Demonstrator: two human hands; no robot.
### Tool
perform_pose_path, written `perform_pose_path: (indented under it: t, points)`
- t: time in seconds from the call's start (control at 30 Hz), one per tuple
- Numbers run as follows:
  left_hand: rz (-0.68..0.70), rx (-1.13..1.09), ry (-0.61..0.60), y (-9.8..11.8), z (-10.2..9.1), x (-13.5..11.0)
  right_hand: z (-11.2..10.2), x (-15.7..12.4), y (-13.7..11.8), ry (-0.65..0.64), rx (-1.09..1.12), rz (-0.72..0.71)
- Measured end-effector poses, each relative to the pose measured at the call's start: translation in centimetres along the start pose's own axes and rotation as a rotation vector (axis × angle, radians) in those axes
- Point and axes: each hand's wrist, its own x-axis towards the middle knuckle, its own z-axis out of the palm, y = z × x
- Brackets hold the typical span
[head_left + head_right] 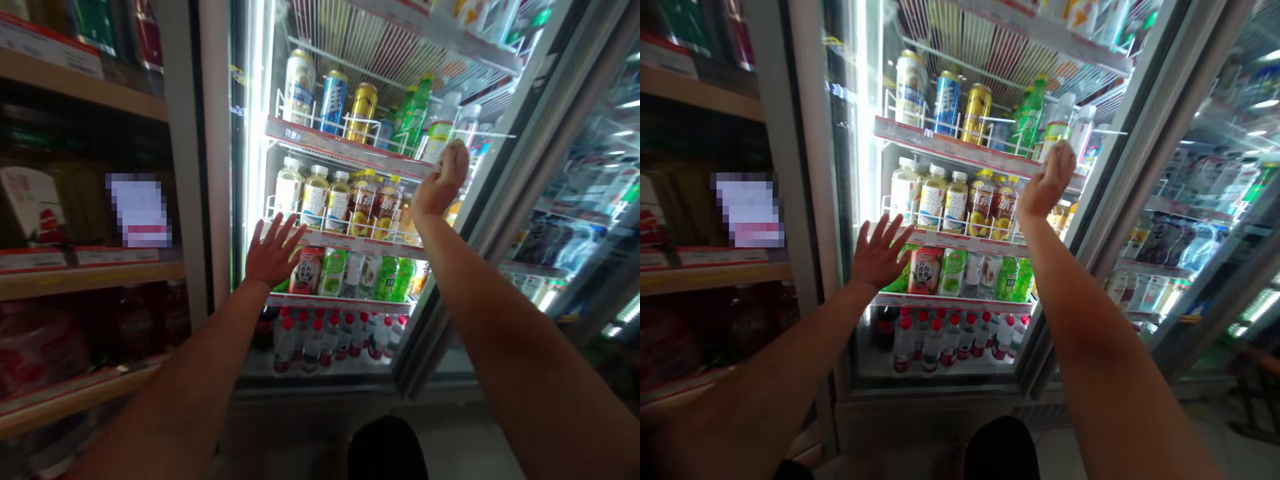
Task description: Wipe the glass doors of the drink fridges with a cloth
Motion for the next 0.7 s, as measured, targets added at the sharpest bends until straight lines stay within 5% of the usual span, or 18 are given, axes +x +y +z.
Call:
perform_pose_path:
  t: [0.17,0.4,0.57,0.7]
  points:
    - [-0.001,0.006,-0.021,0.0,0.0,-0.1,2.5,-1.0,-9.2,-0.014,0.069,0.022]
    - [-0.020,-0.020,-0.053,0.0,-0.1,-0.2,2.8,-6.4,-19.0,-0.437,0.236,-0.369]
    - [-0.008,-0.009,-0.038,-0.3,0.1,-0.2,2.2,-8.1,-21.5,-0.558,0.269,-0.598]
    - [0.025,0.000,0.002,-0.4,0.0,-0.1,1.2,-7.1,-19.5,-0.629,0.315,-0.712]
